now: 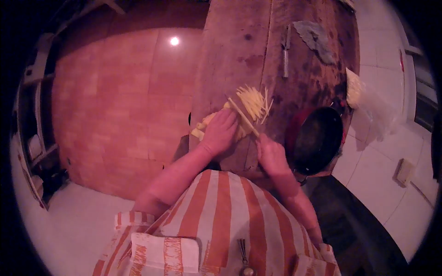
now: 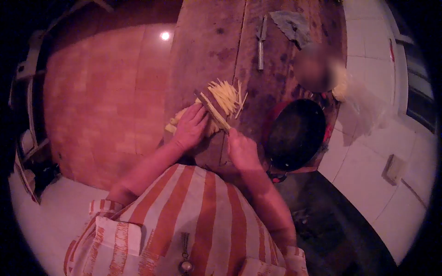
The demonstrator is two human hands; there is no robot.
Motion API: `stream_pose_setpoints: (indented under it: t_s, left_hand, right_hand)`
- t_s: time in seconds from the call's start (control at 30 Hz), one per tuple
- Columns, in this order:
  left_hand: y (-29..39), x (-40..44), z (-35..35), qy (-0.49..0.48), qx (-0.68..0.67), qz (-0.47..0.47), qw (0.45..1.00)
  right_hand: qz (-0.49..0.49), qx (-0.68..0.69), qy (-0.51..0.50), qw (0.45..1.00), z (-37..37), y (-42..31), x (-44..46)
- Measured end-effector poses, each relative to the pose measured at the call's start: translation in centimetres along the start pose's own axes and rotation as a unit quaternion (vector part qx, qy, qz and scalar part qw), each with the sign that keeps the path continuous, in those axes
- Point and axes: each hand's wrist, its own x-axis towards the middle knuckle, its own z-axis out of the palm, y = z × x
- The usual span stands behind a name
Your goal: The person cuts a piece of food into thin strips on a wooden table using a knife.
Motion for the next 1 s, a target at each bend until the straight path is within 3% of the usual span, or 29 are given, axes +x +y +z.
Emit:
stream_pose_setpoints:
  t_s: [0.17, 0.47, 0.57, 0.67, 0.73, 1.0]
  left_hand:
    - [-0.3, 0.0, 0.4, 0.032, 0.005, 0.014, 0.999]
    - [-0.2, -0.1, 0.4, -0.011, -0.013, -0.009, 1.0]
    - [-0.1, 0.1, 0.3, 0.023, -0.022, -0.006, 0.999]
    - [-0.3, -0.2, 0.3, 0.023, 0.008, 0.016, 1.0]
    - [-0.3, 0.1, 0.1, 0.01, 0.003, 0.013, 1.0]
    - [-0.4, 0.0, 0.1, 0.024, 0.012, 0.026, 0.999]
  right_hand:
    - [0.02, -0.003, -0.043, 0.999, 1.1, 0.5, 1.0]
    - [0.018, 0.094, 0.088, 0.992, 3.0, 0.8, 2.1]
    - [0.052, 0.054, 0.037, 0.996, 0.7, -0.2, 1.1]
    - [-0.002, 0.041, 0.02, 0.999, -0.2, 0.2, 0.2]
    - [0.034, -0.023, -0.052, 0.998, -0.2, 0.0, -0.1]
    - [0.017, -0.023, -0.052, 0.998, 0.8, 0.3, 0.8]
